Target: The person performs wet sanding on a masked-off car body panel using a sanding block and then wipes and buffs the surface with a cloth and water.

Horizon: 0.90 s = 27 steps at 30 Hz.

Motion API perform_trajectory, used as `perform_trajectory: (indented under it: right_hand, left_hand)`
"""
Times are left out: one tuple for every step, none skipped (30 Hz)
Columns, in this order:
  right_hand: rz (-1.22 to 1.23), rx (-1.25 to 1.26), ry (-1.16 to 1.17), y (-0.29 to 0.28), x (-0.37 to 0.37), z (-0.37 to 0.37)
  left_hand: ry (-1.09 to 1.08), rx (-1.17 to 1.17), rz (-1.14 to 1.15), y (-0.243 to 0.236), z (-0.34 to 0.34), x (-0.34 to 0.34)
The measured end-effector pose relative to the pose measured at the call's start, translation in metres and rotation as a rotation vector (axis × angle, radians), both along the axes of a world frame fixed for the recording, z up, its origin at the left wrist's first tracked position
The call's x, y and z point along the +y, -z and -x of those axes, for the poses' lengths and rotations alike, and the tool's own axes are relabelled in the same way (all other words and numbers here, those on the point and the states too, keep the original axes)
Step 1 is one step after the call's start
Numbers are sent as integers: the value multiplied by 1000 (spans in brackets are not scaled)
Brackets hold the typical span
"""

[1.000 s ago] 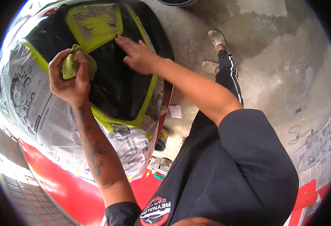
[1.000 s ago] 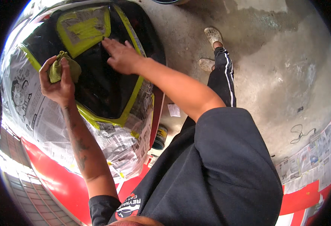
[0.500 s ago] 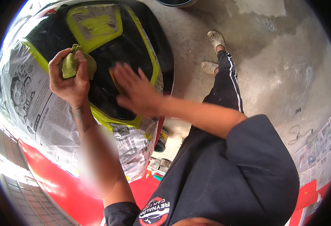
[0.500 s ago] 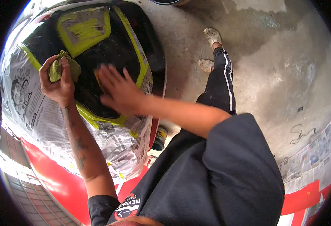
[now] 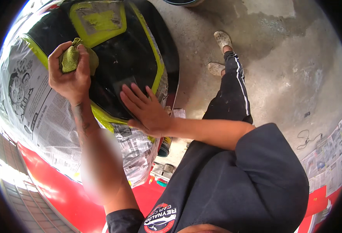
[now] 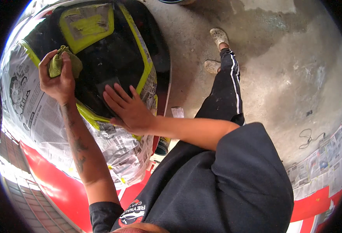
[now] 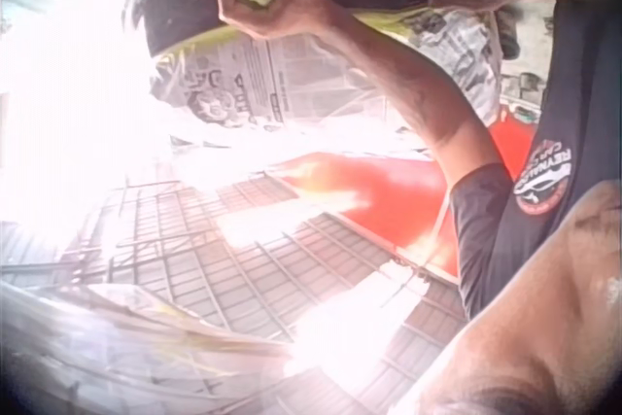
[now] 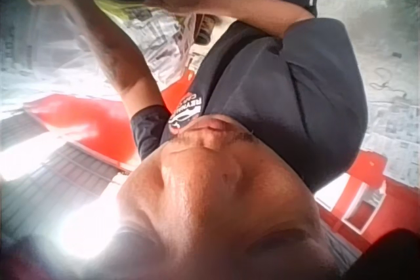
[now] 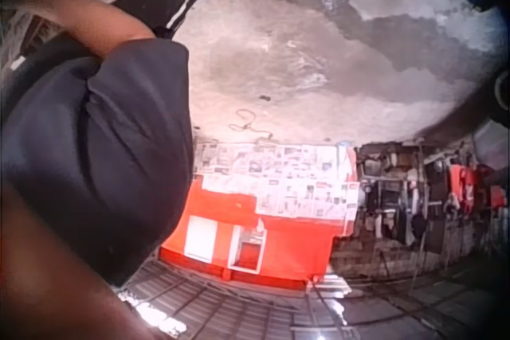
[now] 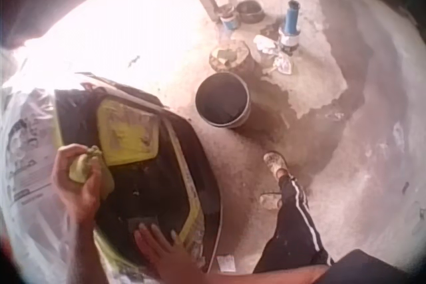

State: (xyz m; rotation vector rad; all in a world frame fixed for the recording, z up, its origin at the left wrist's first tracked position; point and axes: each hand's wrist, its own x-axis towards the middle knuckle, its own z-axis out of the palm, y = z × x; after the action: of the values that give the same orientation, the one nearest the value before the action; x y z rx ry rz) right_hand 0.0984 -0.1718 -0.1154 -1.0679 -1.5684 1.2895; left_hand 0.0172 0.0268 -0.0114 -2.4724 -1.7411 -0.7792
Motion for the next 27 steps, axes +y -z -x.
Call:
perform_trajectory:
  right_hand:
    - [-1,-1,-2,3,1,2]
    - [12,-29,29,9,6,6]
    - [28,-61,64,15,15,7]
    - [29,-62,66,24,36,10]
    - [146,-10,125,37,66,12]
    - [265,44,180,40,81,13]
    - [266,42,181,37,82,12]
    - [350,78,173,33,80,12]
    - [430,115,161,29,79,13]
    - [397,104,109,15,54,14]
    - [370,87,65,-4,21,9]
    - [370,85,60,-17,-3,3]
    - [374,75,-75,-27,-23,-4]
    - [377,64,-209,-29,-32,-7]
    - [379,-5,-154,-19,-24,-2]
    - [379,-8,-151,-3,-6,1]
    - [422,27,-77,16,17,4]
    - [466,59,-3,23,30,4]
    - [466,57,-2,22,29,3]
    - [551,102,0,19,27,3]
    - [635,146,2,14,26,1]
    - [630,148,-3,2,15,-3]
    - [633,156,-67,-14,-5,-11]
    - [639,168,-129,-23,-16,-16]
    - [639,150,-104,-18,-16,-12]
    - [643,150,-104,-6,-7,-10]
    - [715,173,-70,10,12,-10]
  left_hand:
    - [-17,-13,2,-1,-1,-1]
    - [-20,-14,1,-1,0,-1]
    - [9,-10,-13,-1,-1,1]
    - [38,-3,-27,0,-2,3]
    - [42,-6,-28,2,-3,5]
    - [28,-9,-12,3,-1,6]
    - [16,-12,4,3,0,7]
    - [18,-15,6,3,0,5]
    - [17,7,-6,3,2,4]
    - [10,30,-19,2,5,3]
    - [9,21,-18,3,5,3]
    - [5,4,-14,1,7,2]
    - [5,-15,-10,0,9,3]
    - [4,-18,-10,1,9,4]
    - [20,-23,-11,3,7,5]
    - [34,-24,-12,3,5,7]
    - [36,-24,-14,2,3,7]
    - [18,-23,-3,2,3,6]
    - [1,-22,8,3,2,5]
    - [2,-24,9,3,3,5]
    - [26,-6,-7,4,4,5]
    - [45,17,-29,2,7,5]
    - [45,14,-28,2,7,4]
    - [27,0,-16,0,5,3]
    - [9,-13,-5,0,4,3]
    - [9,-13,0,0,4,1]
    - [1,-23,8,0,3,2]
